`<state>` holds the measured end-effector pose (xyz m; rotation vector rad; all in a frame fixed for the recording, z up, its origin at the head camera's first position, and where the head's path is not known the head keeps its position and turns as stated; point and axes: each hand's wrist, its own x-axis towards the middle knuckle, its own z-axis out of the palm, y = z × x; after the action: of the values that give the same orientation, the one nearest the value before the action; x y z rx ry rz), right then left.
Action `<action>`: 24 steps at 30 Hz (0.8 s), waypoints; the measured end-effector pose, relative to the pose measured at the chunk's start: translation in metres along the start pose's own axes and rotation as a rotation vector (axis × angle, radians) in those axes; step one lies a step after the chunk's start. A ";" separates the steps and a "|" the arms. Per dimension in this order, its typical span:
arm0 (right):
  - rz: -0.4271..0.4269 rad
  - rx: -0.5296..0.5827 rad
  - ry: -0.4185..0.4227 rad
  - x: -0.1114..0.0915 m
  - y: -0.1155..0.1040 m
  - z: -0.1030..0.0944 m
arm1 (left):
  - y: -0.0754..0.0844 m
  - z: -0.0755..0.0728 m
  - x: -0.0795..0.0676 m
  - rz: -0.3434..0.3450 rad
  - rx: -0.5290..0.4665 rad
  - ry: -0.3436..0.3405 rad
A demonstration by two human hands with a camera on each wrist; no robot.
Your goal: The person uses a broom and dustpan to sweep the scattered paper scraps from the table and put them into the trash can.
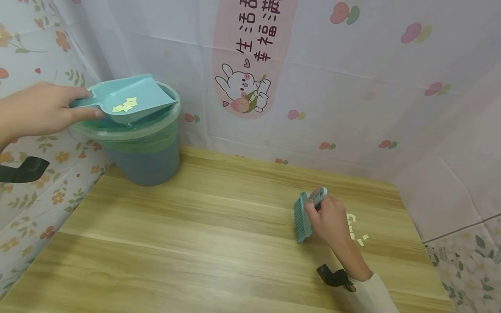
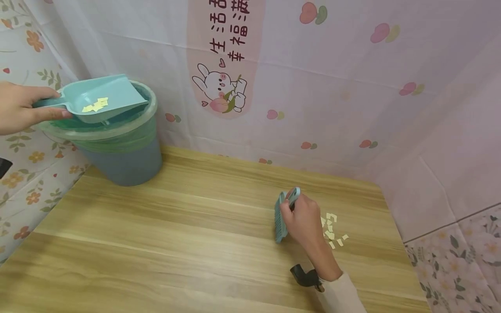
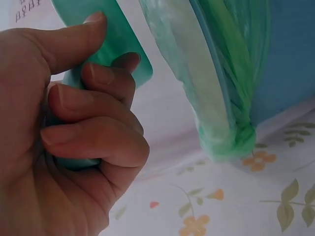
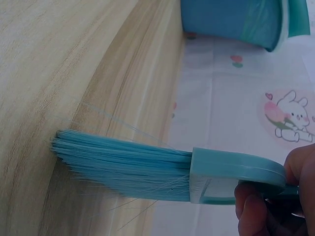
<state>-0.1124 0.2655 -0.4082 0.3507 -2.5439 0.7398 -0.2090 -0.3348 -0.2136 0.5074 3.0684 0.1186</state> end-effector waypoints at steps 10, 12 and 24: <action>0.004 0.011 0.001 -0.002 0.001 0.001 | -0.016 0.000 0.004 -0.058 0.034 0.017; 0.007 0.012 0.000 -0.002 0.001 0.001 | -0.017 -0.001 0.004 -0.068 0.050 0.023; -0.016 0.020 -0.001 0.001 0.002 0.001 | -0.030 0.002 0.007 -0.037 0.225 0.171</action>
<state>-0.1144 0.2662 -0.4091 0.3775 -2.5334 0.7598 -0.2247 -0.3608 -0.2183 0.4708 3.2769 -0.1977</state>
